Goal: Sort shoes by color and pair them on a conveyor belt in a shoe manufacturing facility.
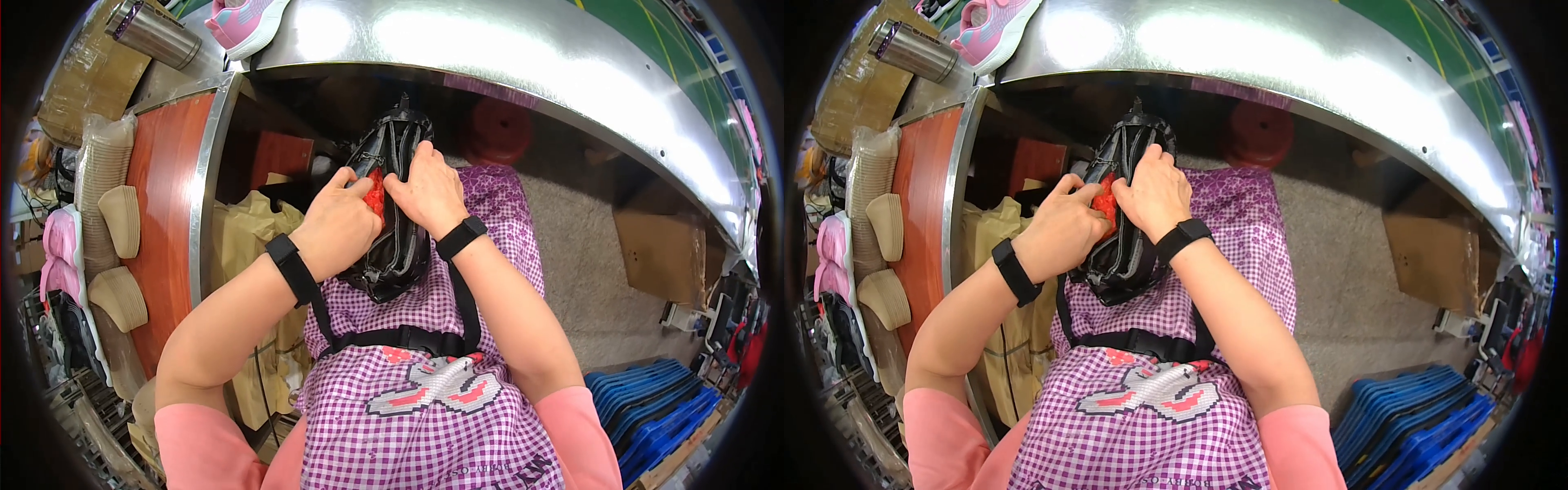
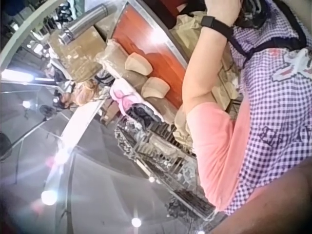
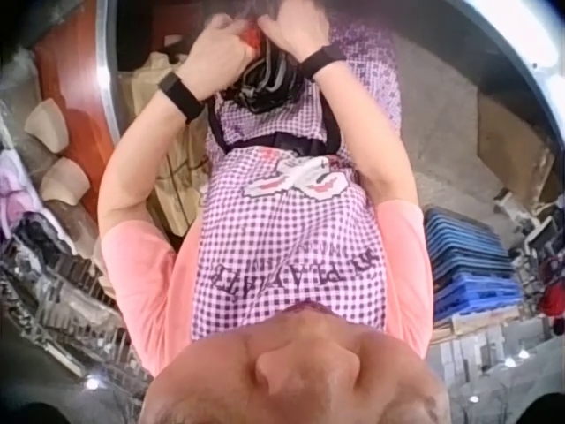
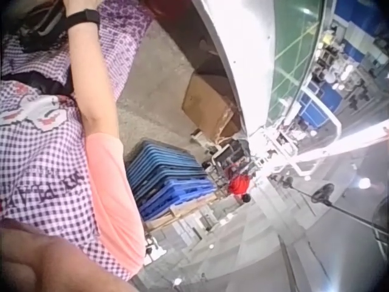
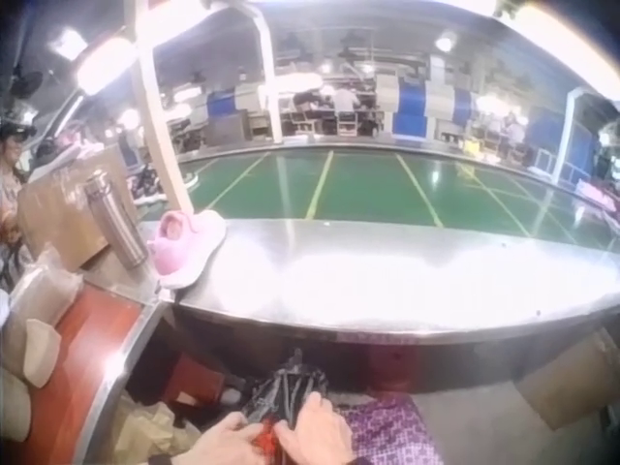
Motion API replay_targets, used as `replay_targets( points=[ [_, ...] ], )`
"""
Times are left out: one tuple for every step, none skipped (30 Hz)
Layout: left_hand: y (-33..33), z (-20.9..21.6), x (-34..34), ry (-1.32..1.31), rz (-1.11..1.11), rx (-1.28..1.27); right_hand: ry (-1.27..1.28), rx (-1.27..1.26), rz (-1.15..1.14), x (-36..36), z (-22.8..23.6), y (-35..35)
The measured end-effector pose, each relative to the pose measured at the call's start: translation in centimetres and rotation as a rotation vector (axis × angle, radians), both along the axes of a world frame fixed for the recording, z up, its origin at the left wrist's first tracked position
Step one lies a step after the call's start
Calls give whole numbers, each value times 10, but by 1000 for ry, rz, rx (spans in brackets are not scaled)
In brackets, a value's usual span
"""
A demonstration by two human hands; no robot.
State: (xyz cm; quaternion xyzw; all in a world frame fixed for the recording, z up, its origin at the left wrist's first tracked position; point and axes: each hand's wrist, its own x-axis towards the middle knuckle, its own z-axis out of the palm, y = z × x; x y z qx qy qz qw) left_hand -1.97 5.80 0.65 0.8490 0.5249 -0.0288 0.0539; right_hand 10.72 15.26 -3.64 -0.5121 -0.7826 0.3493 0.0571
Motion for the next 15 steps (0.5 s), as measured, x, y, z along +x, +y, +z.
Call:
replay_targets(
  points=[
    [1,1,1,51,10,15,36,33,25,1,-5,2],
    [1,-1,1,51,17,15,75,67,62,0,-5,1],
    [4,-6,3,89,38,79,88,58,78,-2,-3,0],
    [7,-10,4,127,58,143,87,58,85,-3,-3,-3],
    [12,-12,5,171,53,75,102,66,87,-4,-3,-5],
    [16,-16,4,169,56,77,117,74,90,-4,-2,-6],
    [19,-22,2,146,81,139,88,70,77,-5,-1,-5],
    [21,-27,0,125,101,201,88,72,76,-4,-2,-4],
    [20,-32,-2,78,101,248,98,70,84,-3,-4,-3],
    [18,-35,-4,80,102,249,109,68,94,-2,-5,-3],
    [17,-36,-5,35,118,232,108,69,93,-2,-7,-4],
    [15,-37,-7,-10,135,215,131,78,75,-2,-8,-6],
    [9,-36,-9,-25,161,150,155,87,58,-1,-8,-9],
    [4,-28,-11,-117,199,18,152,88,59,2,-9,-10],
    [2,-17,-7,-317,258,69,203,94,12,6,-11,-11]
  ],
)
